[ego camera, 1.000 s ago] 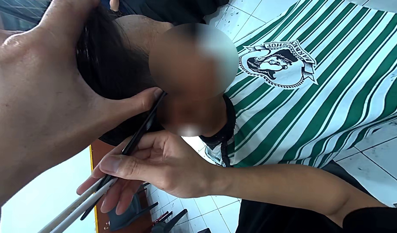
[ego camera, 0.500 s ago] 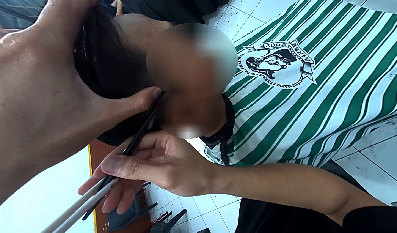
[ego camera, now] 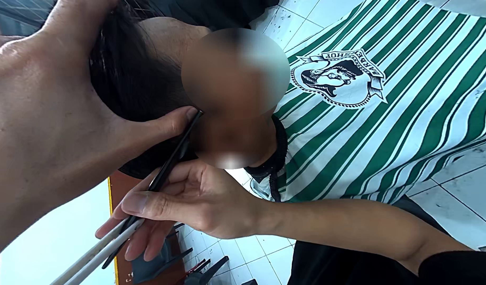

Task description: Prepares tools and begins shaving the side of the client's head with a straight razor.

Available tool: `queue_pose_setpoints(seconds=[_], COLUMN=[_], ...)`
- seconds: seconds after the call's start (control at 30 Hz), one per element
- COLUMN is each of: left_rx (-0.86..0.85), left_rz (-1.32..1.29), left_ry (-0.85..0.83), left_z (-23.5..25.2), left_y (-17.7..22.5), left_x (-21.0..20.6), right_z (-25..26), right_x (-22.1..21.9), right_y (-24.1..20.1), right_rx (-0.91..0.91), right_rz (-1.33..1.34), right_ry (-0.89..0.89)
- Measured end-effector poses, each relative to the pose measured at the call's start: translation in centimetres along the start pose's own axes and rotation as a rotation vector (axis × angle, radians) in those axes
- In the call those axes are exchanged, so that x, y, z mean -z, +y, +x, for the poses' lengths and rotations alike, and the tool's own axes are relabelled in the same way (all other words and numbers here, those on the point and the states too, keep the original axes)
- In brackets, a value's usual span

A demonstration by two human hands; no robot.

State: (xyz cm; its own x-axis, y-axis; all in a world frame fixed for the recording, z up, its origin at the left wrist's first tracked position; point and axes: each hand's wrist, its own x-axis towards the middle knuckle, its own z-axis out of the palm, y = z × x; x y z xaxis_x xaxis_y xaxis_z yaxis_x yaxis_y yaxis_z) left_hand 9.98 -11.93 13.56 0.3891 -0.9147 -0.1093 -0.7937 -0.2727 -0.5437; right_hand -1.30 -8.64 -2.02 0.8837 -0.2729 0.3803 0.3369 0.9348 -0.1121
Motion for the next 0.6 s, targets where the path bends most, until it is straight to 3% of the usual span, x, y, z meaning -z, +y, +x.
queue_pose_setpoints(seconds=[0.07,0.17,0.27,0.6], left_rx=[-0.009,-0.069,-0.005,-0.040], left_rz=[0.013,0.030,0.020,-0.024], left_ry=[0.025,0.225,0.025,0.011], left_z=[-0.3,-0.7,-0.4,-0.4], left_y=[-1.0,-4.1,-0.2,-0.1], left_x=[-0.9,-4.4,-0.2,0.4], right_z=[0.0,-0.3,-0.5,-0.4], right_x=[0.1,0.1,-0.1,0.6], right_y=[0.0,0.2,0.3,0.5], right_rx=[-0.008,0.035,0.094,0.036], right_rz=[-0.002,-0.039,-0.121,-0.090], right_ry=[0.012,0.002,-0.043,-0.062])
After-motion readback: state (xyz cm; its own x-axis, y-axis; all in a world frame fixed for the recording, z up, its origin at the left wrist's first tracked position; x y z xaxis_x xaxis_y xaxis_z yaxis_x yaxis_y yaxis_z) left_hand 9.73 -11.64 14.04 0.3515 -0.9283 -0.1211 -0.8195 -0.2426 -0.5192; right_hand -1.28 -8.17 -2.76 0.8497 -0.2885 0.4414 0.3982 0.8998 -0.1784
